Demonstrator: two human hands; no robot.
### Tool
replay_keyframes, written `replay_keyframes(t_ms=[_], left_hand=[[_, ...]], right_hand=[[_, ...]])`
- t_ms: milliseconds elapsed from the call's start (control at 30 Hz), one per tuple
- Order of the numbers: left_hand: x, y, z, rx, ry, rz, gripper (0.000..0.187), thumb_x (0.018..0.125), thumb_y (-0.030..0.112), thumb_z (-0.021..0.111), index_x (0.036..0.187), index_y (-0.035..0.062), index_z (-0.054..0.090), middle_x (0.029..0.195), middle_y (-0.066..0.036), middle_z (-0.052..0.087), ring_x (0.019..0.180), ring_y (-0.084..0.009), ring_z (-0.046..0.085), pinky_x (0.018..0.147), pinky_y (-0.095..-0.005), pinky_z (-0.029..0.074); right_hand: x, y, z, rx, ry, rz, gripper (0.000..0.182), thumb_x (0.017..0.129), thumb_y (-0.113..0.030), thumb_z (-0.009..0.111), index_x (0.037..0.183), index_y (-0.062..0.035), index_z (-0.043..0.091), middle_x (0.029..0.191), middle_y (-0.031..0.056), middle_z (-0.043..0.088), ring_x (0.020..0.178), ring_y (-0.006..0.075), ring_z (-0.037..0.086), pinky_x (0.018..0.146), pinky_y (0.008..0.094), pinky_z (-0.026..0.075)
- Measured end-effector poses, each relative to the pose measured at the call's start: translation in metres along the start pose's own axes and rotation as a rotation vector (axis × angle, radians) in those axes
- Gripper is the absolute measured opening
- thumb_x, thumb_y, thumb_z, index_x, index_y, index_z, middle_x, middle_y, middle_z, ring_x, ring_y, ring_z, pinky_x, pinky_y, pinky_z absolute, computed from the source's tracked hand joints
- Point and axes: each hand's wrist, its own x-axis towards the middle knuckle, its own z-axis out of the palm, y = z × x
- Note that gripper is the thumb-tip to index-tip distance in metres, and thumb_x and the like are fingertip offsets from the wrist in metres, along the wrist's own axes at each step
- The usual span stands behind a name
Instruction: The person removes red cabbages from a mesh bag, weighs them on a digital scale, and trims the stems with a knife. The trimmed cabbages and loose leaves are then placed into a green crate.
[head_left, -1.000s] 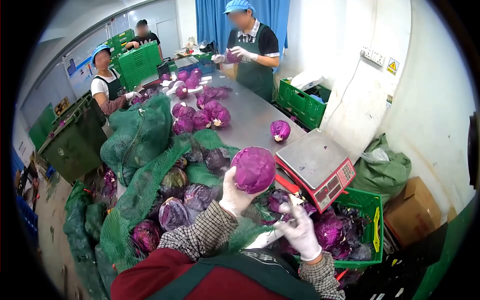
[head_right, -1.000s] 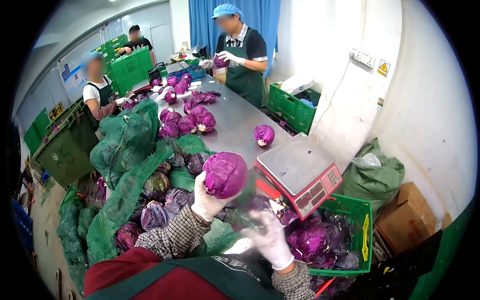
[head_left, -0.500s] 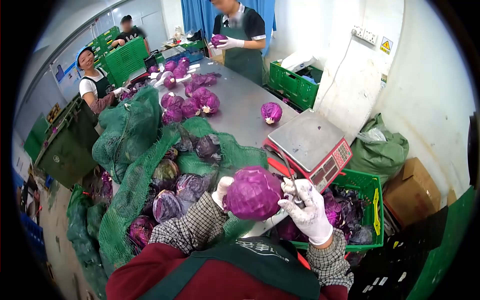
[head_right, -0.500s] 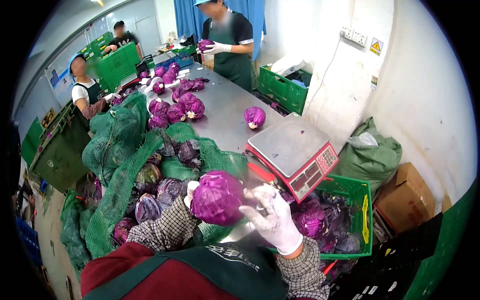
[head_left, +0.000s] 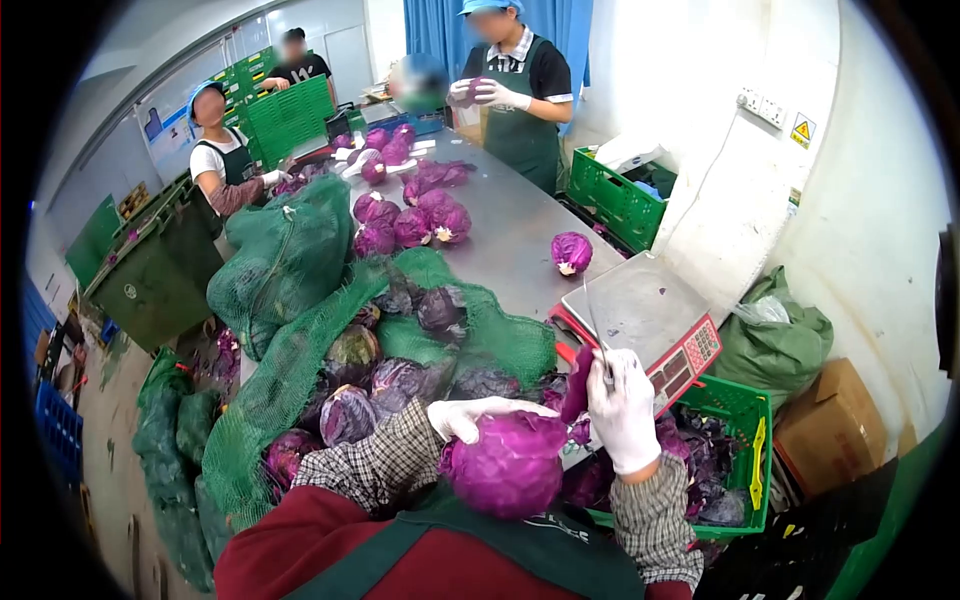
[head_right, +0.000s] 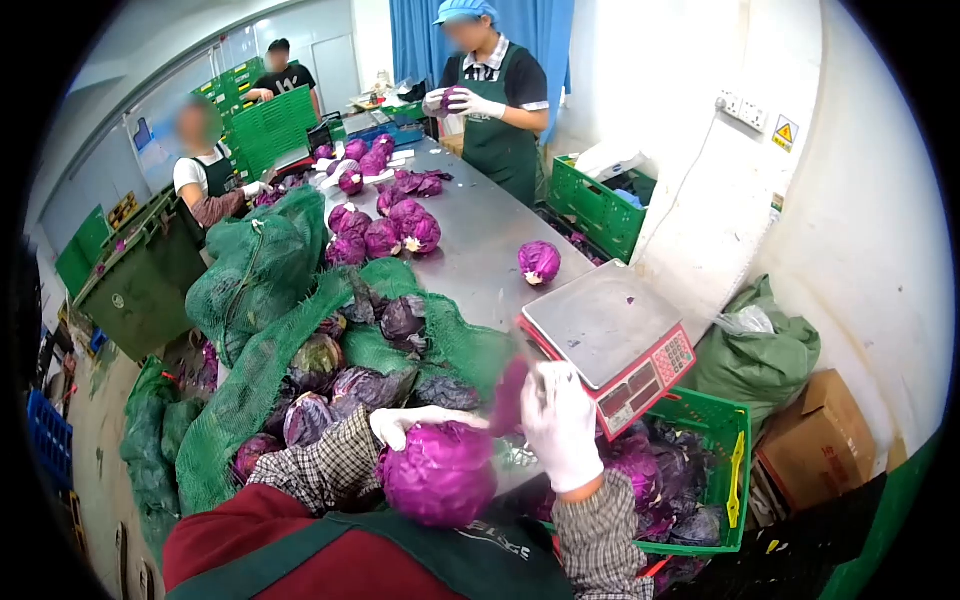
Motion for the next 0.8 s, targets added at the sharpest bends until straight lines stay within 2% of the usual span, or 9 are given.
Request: replay_keyframes(t_ms=[67, 167, 233, 367, 400, 467, 533, 733, 800], left_hand=[[0.005, 0.004, 0.016, -0.092, -0.053, 0.016, 0.118, 0.067, 0.06, 0.072, 0.145, -0.0114, 0.02, 0.152, -0.024, 0.023, 0.14, -0.0306, 0.028, 0.116, -0.0412, 0.017], [0.003, 0.001, 0.003, 0.015, -0.049, 0.086, 0.116, 0.067, 0.064, 0.072, 0.143, -0.0107, 0.026, 0.145, -0.022, 0.036, 0.133, -0.027, 0.038, 0.112, -0.0405, 0.026], [-0.009, -0.003, 0.002, -0.165, 0.047, 0.02, 0.106, 0.067, 0.057, 0.074, 0.141, -0.0062, 0.033, 0.138, -0.018, 0.046, 0.125, -0.0246, 0.049, 0.109, -0.0386, 0.033], [-0.033, -0.023, 0.0, -0.362, 0.096, 0.079, 0.089, 0.074, 0.044, 0.072, 0.139, -0.0043, 0.037, 0.134, -0.018, 0.049, 0.122, -0.0254, 0.051, 0.105, -0.039, 0.037], [-0.035, -0.026, 0.0, -0.378, 0.106, 0.091, 0.088, 0.074, 0.044, 0.072, 0.139, -0.004, 0.038, 0.134, -0.018, 0.05, 0.122, -0.0254, 0.051, 0.105, -0.0391, 0.037], [-0.04, -0.034, 0.0, -0.386, 0.121, 0.106, 0.086, 0.074, 0.043, 0.072, 0.138, -0.0035, 0.039, 0.134, -0.018, 0.05, 0.122, -0.0255, 0.051, 0.105, -0.0393, 0.038], [-0.04, -0.04, 0.0, -0.402, 0.14, 0.118, 0.084, 0.075, 0.043, 0.072, 0.138, -0.003, 0.039, 0.133, -0.018, 0.05, 0.122, -0.0255, 0.051, 0.105, -0.0396, 0.038], [-0.037, -0.044, -0.013, -0.398, 0.181, 0.139, 0.079, 0.076, 0.041, 0.071, 0.136, -0.0014, 0.042, 0.132, -0.017, 0.051, 0.122, -0.0256, 0.051, 0.104, -0.0403, 0.039], [-0.04, -0.043, -0.015, -0.389, 0.211, 0.164, 0.077, 0.076, 0.04, 0.071, 0.135, -0.0009, 0.043, 0.132, -0.017, 0.051, 0.122, -0.0256, 0.051, 0.104, -0.0405, 0.039]], right_hand=[[-0.002, 0.026, 0.024, 0.043, -0.048, 0.146, 0.017, 0.084, 0.002, 0.058, 0.101, 0.0011, 0.057, 0.09, 0.0132, 0.056, 0.08, 0.0318, 0.058, 0.066, 0.0394, 0.049], [-0.016, 0.044, 0.032, -0.306, -0.122, -0.281, 0.026, 0.073, -0.001, 0.064, 0.098, -0.0013, 0.061, 0.101, 0.0109, 0.057, 0.089, 0.0298, 0.059, 0.071, 0.0369, 0.05], [-0.011, 0.007, 0.013, 0.644, -0.242, 0.558, 0.031, 0.077, 0.002, 0.062, 0.108, -0.0004, 0.064, 0.102, 0.0108, 0.065, 0.095, 0.0228, 0.062, 0.081, 0.0356, 0.05], [-0.011, -0.016, 0.002, 0.752, -0.74, 0.28, 0.043, 0.082, -0.003, 0.061, 0.125, -0.0012, 0.056, 0.112, 0.0104, 0.065, 0.107, 0.0214, 0.059, 0.09, 0.0343, 0.048], [-0.024, -0.018, 0.017, 0.776, -0.547, 0.065, 0.031, 0.089, -0.012, 0.058, 0.117, -0.0012, 0.058, 0.103, 0.0145, 0.066, 0.094, 0.0263, 0.064, 0.079, 0.0365, 0.051], [-0.008, -0.012, 0.022, 0.702, -0.622, -0.218, 0.053, 0.078, -0.019, 0.076, 0.125, -0.0037, 0.056, 0.101, 0.009, 0.06, 0.085, 0.0207, 0.059, 0.075, 0.0328, 0.048], [-0.012, -0.007, 0.027, 0.798, -0.722, 0.028, 0.05, 0.071, -0.021, 0.08, 0.115, -0.0038, 0.063, 0.106, 0.009, 0.06, 0.103, 0.0258, 0.056, 0.09, 0.0363, 0.044], [-0.01, 0.006, 0.033, 0.875, -0.748, 0.274, 0.033, 0.083, -0.003, 0.066, 0.116, -0.0045, 0.062, 0.103, 0.0033, 0.061, 0.088, 0.0127, 0.058, 0.073, 0.0254, 0.046], [-0.009, 0.007, 0.037, 0.714, -0.635, 0.102, 0.025, 0.086, -0.002, 0.061, 0.111, -0.004, 0.063, 0.099, 0.0043, 0.063, 0.082, 0.0129, 0.059, 0.068, 0.0242, 0.046]])
